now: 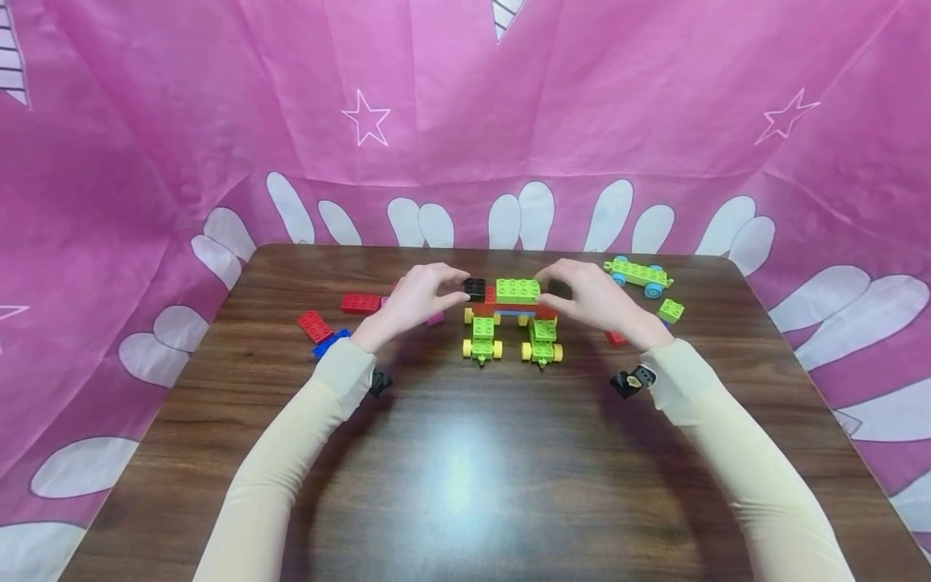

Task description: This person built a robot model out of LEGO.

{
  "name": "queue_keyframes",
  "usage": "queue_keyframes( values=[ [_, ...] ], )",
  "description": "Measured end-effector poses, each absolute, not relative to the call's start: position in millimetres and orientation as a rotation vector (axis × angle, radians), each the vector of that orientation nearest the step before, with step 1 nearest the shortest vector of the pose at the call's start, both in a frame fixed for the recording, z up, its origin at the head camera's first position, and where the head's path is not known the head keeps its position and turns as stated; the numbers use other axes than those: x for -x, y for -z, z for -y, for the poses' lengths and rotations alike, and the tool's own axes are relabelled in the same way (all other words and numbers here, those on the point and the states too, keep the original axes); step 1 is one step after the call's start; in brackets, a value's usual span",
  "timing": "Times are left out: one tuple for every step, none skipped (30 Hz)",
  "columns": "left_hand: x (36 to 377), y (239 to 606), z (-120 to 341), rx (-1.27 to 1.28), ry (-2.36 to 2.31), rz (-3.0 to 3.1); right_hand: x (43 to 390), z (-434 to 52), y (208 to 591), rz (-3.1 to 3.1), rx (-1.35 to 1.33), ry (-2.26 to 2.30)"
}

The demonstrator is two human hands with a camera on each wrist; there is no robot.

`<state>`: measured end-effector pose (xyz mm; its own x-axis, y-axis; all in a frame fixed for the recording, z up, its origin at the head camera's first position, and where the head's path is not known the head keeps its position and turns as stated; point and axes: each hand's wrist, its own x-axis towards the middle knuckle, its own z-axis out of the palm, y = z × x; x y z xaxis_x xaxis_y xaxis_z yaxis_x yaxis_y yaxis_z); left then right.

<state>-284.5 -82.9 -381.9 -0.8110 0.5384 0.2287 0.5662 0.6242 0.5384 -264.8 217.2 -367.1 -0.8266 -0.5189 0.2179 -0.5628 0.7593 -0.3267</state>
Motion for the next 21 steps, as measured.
queue_keyframes(
  values=[
    [284.4,382.8,82.7,0.952,0.952,2.784,264.7,-217.4,367.9,2.833,-0.874,-0.59],
    [284.6,383.5,82.7,0.953,0.953,2.778,264.6,-217.7,368.7,2.827,-0.871,-0.595],
    [284.5,384.0,82.7,0.953,0.955,2.774,264.6,-218.0,369.4,2.821,-0.871,-0.599],
    [284.5,384.6,82.8,0.952,0.955,2.771,264.8,-218.0,370.2,2.816,-0.872,-0.603],
    [284.4,385.2,83.1,0.949,0.955,2.77,264.8,-217.7,370.7,2.811,-0.874,-0.608],
    [284.3,385.6,83.5,0.944,0.955,2.771,264.9,-217.4,371.1,2.808,-0.877,-0.61],
    [284.3,386.0,83.7,0.94,0.954,2.773,264.8,-217.1,371.4,2.805,-0.88,-0.612],
    [284.3,386.3,83.9,0.938,0.954,2.774,264.9,-217.1,372.0,2.802,-0.882,-0.612],
    [284.3,386.7,84.1,0.935,0.954,2.776,264.9,-217.1,372.4,2.801,-0.884,-0.613],
    [284.3,387.1,84.3,0.933,0.955,2.777,265.0,-217.1,372.8,2.799,-0.885,-0.614],
    [284.4,387.5,84.4,0.934,0.958,2.776,265.0,-217.1,373.1,2.798,-0.884,-0.614],
    [284.2,387.6,84.5,0.936,0.961,2.775,265.1,-217.5,373.6,2.796,-0.883,-0.614],
    [284.2,388.0,84.5,0.938,0.963,2.773,265.2,-217.6,373.9,2.795,-0.883,-0.614],
    [284.1,388.2,84.5,0.938,0.965,2.771,265.4,-217.9,374.2,2.793,-0.884,-0.613],
    [284.1,388.5,84.4,0.939,0.968,2.769,265.3,-218.1,374.2,2.792,-0.885,-0.613],
    [284.1,388.6,84.3,0.94,0.968,2.767,265.3,-218.2,374.1,2.792,-0.886,-0.613],
    [284.1,388.6,84.3,0.943,0.969,2.765,265.3,-218.2,374.0,2.793,-0.886,-0.613],
    [284.1,388.5,84.4,0.945,0.967,2.763,265.3,-218.3,373.9,2.794,-0.886,-0.614],
    [284.3,388.5,84.4,0.948,0.963,2.759,265.4,-218.3,373.8,2.795,-0.886,-0.613],
    [284.4,388.3,84.6,0.955,0.96,2.754,265.5,-218.4,373.8,2.796,-0.885,-0.613],
    [284.4,387.9,85.0,0.961,0.956,2.75,265.5,-218.6,373.8,2.797,-0.884,-0.61]
  ],
)
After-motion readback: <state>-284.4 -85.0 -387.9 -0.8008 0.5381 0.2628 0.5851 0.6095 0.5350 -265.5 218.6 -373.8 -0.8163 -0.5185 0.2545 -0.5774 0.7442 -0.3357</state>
